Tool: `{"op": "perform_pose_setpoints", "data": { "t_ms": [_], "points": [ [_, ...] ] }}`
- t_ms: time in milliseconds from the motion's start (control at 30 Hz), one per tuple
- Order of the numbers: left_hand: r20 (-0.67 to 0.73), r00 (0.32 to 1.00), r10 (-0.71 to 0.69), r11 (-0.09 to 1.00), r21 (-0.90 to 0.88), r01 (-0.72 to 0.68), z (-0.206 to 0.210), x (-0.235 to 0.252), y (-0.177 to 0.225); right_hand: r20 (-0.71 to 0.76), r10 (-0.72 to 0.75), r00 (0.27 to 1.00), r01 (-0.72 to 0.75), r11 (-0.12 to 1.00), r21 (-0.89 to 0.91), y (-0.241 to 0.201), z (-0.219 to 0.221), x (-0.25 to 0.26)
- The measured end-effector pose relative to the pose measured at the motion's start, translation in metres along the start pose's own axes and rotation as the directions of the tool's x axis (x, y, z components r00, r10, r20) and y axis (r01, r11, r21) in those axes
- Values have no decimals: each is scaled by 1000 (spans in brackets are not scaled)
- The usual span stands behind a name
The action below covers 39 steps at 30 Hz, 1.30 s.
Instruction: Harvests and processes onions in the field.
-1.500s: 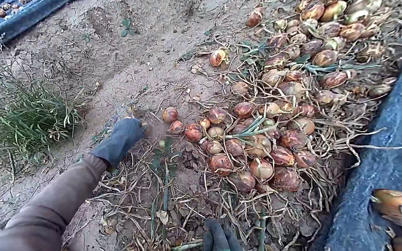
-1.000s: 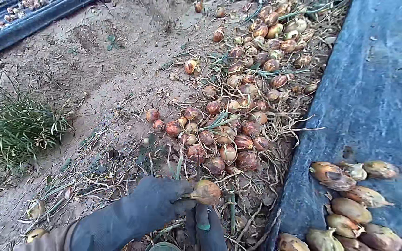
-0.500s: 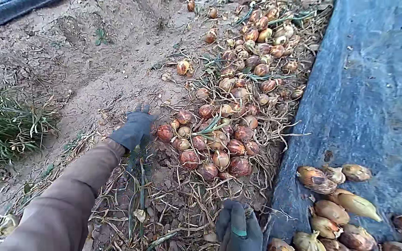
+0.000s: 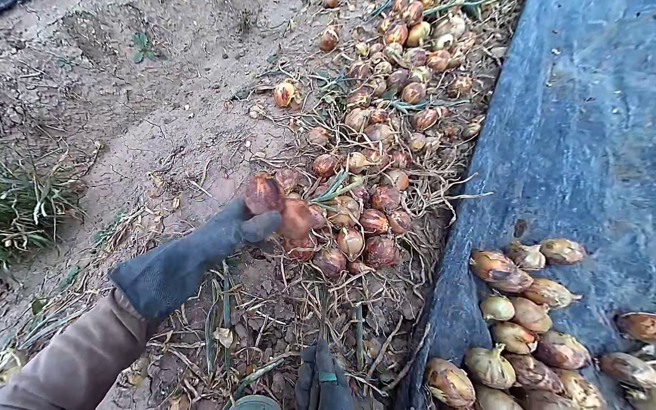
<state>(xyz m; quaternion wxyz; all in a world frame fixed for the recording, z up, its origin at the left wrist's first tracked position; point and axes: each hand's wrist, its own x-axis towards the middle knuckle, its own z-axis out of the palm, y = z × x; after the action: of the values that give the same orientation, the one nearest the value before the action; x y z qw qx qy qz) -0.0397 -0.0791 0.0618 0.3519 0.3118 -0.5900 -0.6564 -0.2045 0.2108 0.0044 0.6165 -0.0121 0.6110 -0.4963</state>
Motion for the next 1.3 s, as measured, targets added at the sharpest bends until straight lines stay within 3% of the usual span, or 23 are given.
{"op": "perform_pose_setpoints", "data": {
  "t_ms": [33,67,133,200,267,400,533,633,667,700,767,833,900,967,1033,1067,1100,1133,1167,1200,1267,1300],
  "points": [
    [166,979,120,986,98,-137,4,17,0,11,11,1000,-11,1000,2,0,2,-3],
    [214,975,54,922,365,-131,10,31,20,29,-2,1000,2,1000,4,-2,3,-6],
    [184,982,-47,604,788,-119,4,64,19,76,-48,996,48,999,2,-8,3,-15],
    [141,985,-101,336,937,-100,-17,87,-26,103,-78,992,83,996,-41,-10,-1,-24],
    [83,980,-181,270,962,-31,-24,80,-46,85,-91,992,95,994,-52,-7,-10,-30],
    [-13,935,-356,309,942,130,-15,19,-50,29,-75,997,76,997,-9,1,-28,-37],
    [-301,861,-411,-8,945,326,12,-25,-47,-36,-2,999,2,1000,6,-2,-23,-32],
    [-416,786,-457,-231,909,347,27,-27,-34,16,-42,999,42,999,-24,-10,-20,-31],
    [-386,778,-496,-218,923,318,30,-27,-25,27,-52,998,52,998,-22,-14,-19,-31],
    [-326,795,-512,-122,943,309,30,-32,-18,29,-67,997,67,998,-18,-17,-20,-31],
    [-228,814,-533,230,888,399,33,-46,-7,66,-111,992,112,994,-16,-19,-23,-24],
    [-24,800,-600,583,671,458,50,-68,2,244,-185,952,188,982,11,-20,-32,-16],
    [263,759,-596,785,389,482,78,-91,15,411,-284,866,267,958,99,-27,-36,-11],
    [398,711,-579,814,243,527,101,-103,31,377,-383,843,353,924,149,-38,-31,-12],
    [392,751,-532,846,215,487,116,-103,44,320,-482,816,467,875,127,-51,-30,-17],
    [338,822,-458,882,285,374,121,-101,50,297,-519,802,511,852,110,-55,-29,-17],
    [284,905,-317,884,433,174,126,-100,55,293,-532,794,528,843,102,-55,-31,-16],
    [291,951,-105,797,597,-94,130,-100,56,292,-526,799,520,848,103,-52,-32,-14],
    [348,936,49,653,698,-294,133,-99,57,286,-507,813,504,859,92,-47,-34,-11],
    [414,908,64,539,751,-381,135,-98,59,289,-493,821,496,866,67,-41,-34,-9],
    [482,850,-211,420,830,-366,142,-97,65,321,-517,794,557,829,-43,-34,-34,-1],
    [500,788,-358,426,839,-339,147,-95,65,296,-549,782,587,807,-55,-33,-33,4]
  ]
}}
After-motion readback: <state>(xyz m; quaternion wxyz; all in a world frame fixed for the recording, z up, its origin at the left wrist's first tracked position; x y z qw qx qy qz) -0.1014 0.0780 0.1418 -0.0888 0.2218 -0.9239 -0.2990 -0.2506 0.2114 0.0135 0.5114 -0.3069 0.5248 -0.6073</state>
